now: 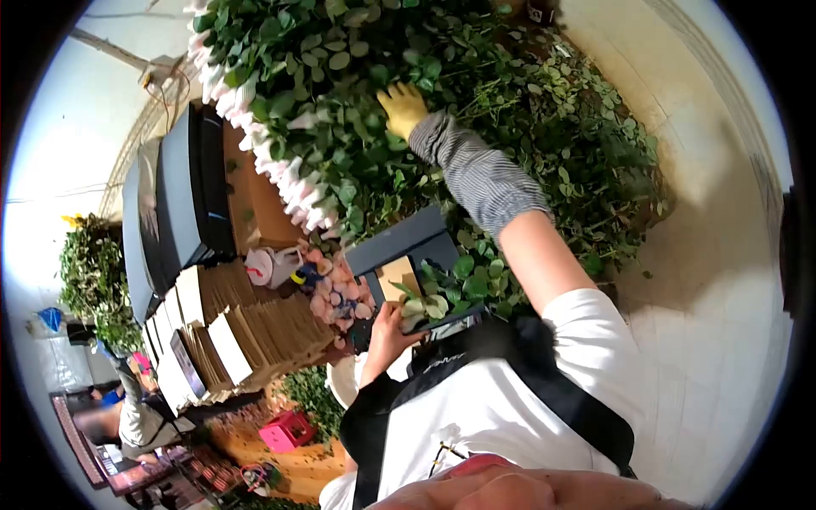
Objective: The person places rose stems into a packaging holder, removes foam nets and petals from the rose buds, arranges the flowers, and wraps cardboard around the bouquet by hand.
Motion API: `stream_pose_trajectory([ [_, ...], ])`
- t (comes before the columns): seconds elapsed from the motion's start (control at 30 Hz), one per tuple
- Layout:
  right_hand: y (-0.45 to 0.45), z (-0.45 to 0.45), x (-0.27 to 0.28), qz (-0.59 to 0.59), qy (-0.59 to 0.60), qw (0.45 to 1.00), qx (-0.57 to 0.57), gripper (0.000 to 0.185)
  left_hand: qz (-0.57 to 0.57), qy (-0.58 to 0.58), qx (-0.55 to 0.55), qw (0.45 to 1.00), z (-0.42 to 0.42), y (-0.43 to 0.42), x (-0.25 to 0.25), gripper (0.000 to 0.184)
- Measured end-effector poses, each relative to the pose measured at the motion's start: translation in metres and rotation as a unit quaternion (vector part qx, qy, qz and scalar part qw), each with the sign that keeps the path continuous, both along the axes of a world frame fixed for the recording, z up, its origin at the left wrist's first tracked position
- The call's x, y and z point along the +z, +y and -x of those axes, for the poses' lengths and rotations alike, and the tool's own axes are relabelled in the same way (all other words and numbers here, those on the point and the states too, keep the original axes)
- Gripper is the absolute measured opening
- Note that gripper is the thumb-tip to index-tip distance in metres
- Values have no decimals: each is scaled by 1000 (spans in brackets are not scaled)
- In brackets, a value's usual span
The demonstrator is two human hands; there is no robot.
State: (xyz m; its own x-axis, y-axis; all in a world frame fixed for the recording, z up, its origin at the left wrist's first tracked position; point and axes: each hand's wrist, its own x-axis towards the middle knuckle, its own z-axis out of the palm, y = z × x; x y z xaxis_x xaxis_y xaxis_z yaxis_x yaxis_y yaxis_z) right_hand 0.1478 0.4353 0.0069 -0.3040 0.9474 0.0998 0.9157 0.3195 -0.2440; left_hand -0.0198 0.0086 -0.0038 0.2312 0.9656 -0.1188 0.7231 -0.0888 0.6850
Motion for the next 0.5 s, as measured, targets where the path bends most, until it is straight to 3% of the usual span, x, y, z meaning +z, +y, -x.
stream_pose_trajectory([
  [0.03, 13, 9, -33, -89, -4, 996, -25, 70, -24, 13, -12, 1000, -2, 2, 6, 55],
  [0.13, 19, -19, -19, -58, 93, 991, 73, 62, 4, -6, 3, 1000, -7, 4, 15, 58],
  [0.2, -16, -58, 10, -144, 370, 917, 42, 52, 9, -5, -2, 1000, 0, 0, 2, 63],
  [0.27, -49, -78, 25, -296, 220, 929, 21, 42, -16, 11, -17, 1000, 2, 0, -2, 63],
  [0.3, -74, -82, 17, -230, 195, 953, 31, 32, -5, 15, -17, 1000, 3, 0, -3, 63],
  [0.33, -94, -85, 12, -229, 164, 952, 116, 18, 6, 21, -18, 1000, 3, 0, -4, 64],
  [0.37, -109, -82, -7, -81, 98, 982, 141, 18, 6, 20, -22, 1000, 3, 0, -6, 64],
  [0.4, -121, -84, -29, -47, 14, 980, 193, 25, 1, 23, -27, 999, 4, -1, -8, 65],
  [0.43, -140, -88, -19, -46, -91, 965, 241, 20, -5, 26, -30, 999, 5, -1, -9, 66],
  [0.5, -133, -83, -43, 100, -71, 980, 156, 20, -9, 21, -24, 999, 3, 0, -7, 65],
])
